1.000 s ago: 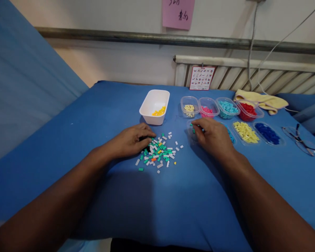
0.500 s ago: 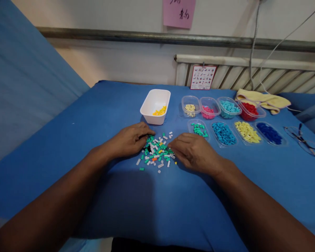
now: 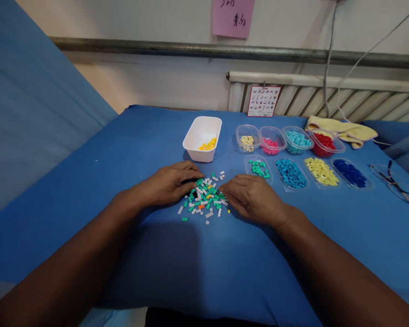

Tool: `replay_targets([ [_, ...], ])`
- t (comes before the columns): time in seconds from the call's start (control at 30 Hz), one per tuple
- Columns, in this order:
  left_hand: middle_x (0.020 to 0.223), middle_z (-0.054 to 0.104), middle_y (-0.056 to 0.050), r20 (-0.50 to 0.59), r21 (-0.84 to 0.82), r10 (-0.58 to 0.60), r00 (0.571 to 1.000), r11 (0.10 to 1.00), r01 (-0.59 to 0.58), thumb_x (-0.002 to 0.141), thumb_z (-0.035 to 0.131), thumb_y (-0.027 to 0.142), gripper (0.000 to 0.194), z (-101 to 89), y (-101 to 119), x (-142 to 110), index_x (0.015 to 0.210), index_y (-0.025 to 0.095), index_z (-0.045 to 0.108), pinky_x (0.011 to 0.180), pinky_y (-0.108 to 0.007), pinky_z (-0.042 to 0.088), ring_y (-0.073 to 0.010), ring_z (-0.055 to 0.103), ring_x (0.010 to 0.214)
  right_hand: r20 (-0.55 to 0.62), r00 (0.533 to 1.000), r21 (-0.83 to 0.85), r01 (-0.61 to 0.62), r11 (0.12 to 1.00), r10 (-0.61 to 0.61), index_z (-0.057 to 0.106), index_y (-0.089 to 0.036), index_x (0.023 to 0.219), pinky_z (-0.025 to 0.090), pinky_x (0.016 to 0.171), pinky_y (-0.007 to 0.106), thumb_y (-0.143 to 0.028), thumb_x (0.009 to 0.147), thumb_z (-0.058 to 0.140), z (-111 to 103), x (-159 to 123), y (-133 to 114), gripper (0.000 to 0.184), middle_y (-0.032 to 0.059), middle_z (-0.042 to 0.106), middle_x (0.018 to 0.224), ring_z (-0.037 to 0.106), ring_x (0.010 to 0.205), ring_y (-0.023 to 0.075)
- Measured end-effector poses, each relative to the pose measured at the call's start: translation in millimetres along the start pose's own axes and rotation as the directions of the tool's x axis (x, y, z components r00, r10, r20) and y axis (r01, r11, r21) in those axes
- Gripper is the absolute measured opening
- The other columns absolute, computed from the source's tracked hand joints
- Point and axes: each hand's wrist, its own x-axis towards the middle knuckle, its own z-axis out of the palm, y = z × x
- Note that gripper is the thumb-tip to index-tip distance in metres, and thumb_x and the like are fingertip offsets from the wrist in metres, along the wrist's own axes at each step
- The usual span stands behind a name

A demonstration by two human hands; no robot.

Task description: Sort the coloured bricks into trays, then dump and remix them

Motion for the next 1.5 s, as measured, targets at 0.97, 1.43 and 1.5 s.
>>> replay_targets([
  [0.97,0.118,0.073,-0.009,0.008,0.012,-0.112,0.994,0.994,0.112,0.106,0.062,0.026,0.017,4.7,2,4,0.116,0.019,0.074,0.096,-0.038,0.053,-0.0247,0.070,0.107,-0.044,0.996,-0.080,0.072,0.994,-0.075,0.075,-0.018,0.118,0.059,0.077,0.037,-0.021,0.111,0.063,1,1,-1,0.015,0.0075,0.083,0.098,0.078,0.085,0.0234],
  [1.43,0.109,0.075,-0.010,-0.034,0.059,-0.103,0.994,0.993,0.105,0.106,0.058,0.028,0.023,2.9,13,5,0.113,0.018,0.078,0.088,-0.037,0.053,-0.0248,0.069,0.101,-0.065,0.996,-0.064,0.061,0.996,-0.065,0.076,-0.019,0.119,0.061,0.077,0.038,-0.021,0.112,0.063,0,2,-4,0.015,0.0077,0.084,0.098,0.078,0.084,0.0234],
  [1.5,0.103,0.076,-0.007,-0.104,-0.259,-0.176,0.979,0.955,0.144,0.105,0.063,0.032,0.022,6.1,24,7,0.113,0.018,0.078,0.083,-0.033,0.053,-0.0208,0.069,0.094,-0.111,0.993,-0.044,0.039,0.998,-0.044,0.075,-0.020,0.123,0.062,0.078,0.037,-0.020,0.111,0.063,0,4,-9,0.016,0.0078,0.085,0.102,0.079,0.087,0.0228],
])
